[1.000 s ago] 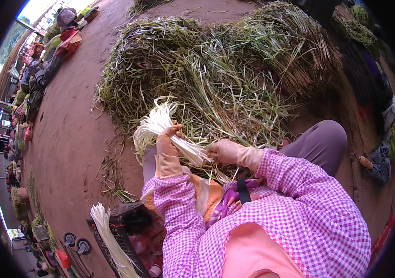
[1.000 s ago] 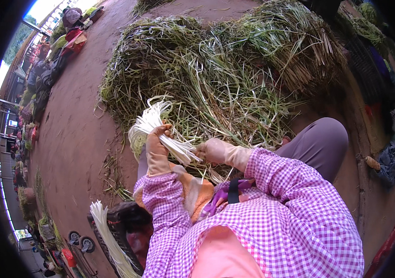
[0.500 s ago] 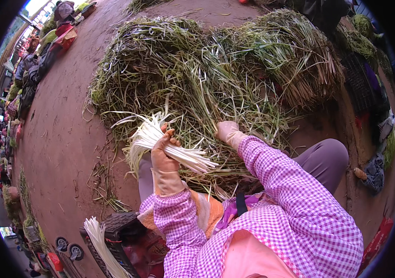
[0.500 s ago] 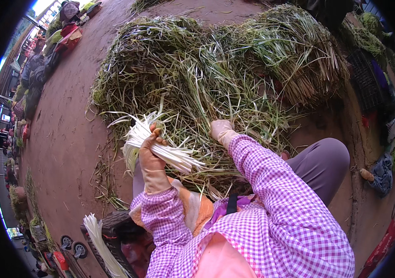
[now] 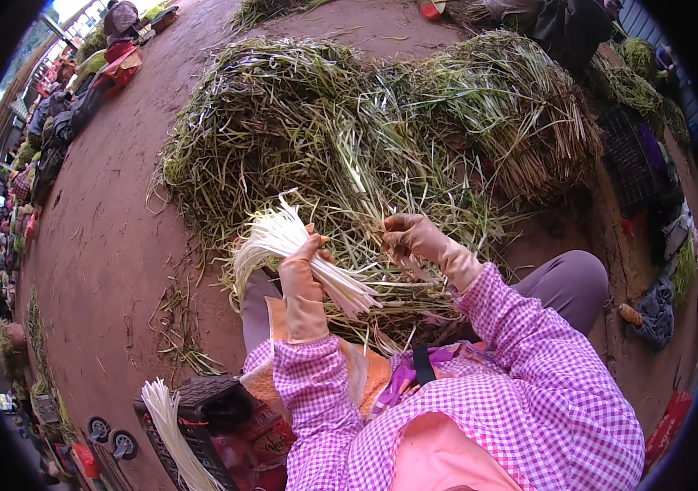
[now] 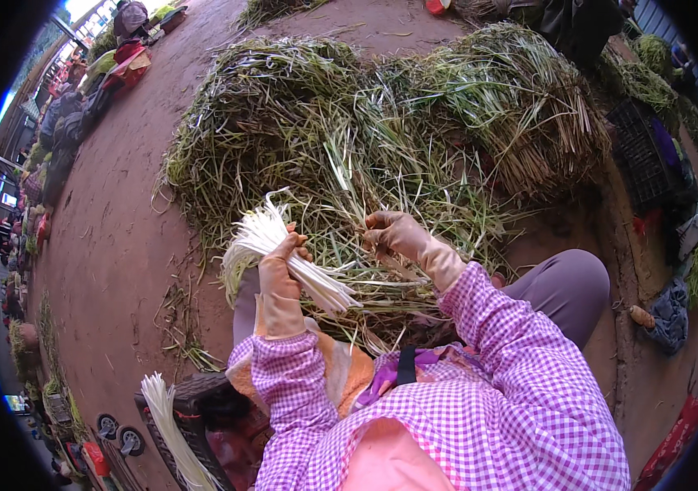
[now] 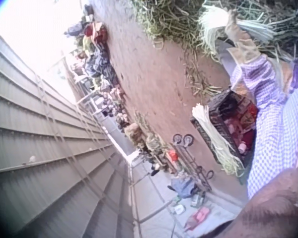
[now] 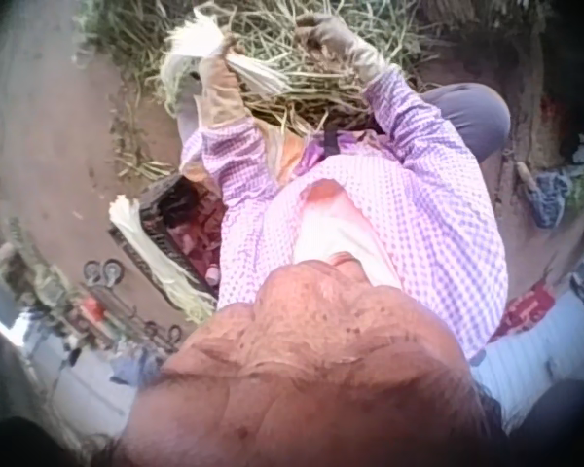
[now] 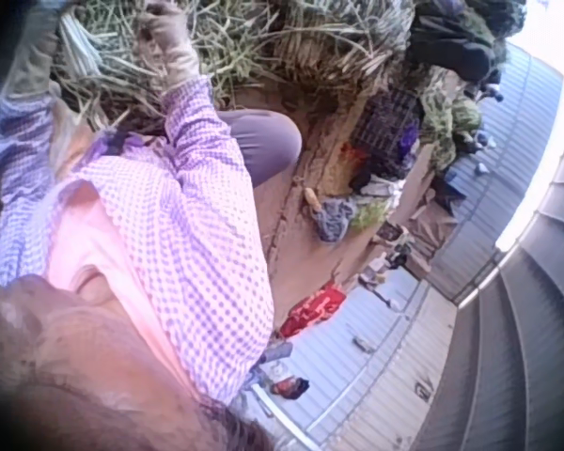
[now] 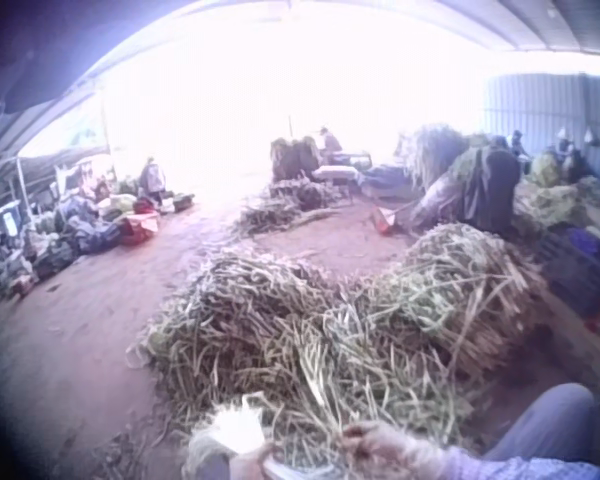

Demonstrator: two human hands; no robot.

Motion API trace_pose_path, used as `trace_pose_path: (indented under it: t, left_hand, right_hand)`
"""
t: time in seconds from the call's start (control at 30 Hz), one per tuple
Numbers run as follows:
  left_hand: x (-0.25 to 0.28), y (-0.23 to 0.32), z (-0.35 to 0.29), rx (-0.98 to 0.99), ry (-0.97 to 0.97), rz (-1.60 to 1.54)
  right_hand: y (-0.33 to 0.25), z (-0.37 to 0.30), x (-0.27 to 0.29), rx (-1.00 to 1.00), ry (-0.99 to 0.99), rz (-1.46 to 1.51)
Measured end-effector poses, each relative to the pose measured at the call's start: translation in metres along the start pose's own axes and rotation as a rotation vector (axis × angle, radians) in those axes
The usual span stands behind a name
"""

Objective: The person sits on the ground and repeatedly pulls apart bundles of plant fibers by hand, separating usable strands from waste. The person holds the bundle in one hand and strips fibers with the other, dropping the waste onto a pile nearby.

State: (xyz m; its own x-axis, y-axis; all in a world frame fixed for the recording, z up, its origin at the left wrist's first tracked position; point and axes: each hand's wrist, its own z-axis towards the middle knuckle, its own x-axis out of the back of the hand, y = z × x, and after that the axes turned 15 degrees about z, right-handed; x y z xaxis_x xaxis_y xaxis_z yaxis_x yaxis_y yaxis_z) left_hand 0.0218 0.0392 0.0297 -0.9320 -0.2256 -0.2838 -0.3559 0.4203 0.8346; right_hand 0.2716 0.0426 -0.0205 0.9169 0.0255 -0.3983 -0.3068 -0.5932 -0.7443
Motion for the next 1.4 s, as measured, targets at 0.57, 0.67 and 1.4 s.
trace_pose_path:
  t: [0.57, 0.67, 1.4]
  left_hand:
    - [0.004, -0.009, 0.000, 0.019, 0.038, 0.309]
    - [0.003, -0.008, -0.001, 0.037, 0.032, 0.305]
    - [0.020, 0.004, -0.006, -0.036, -0.057, 0.282]
  right_hand:
    - [0.008, -0.055, -0.048, 0.412, -0.101, -0.824]
    - [-0.004, -0.041, -0.061, 0.680, 0.107, -0.812]
    - [-0.017, -0.025, 0.041, -0.005, 0.462, -1.150]
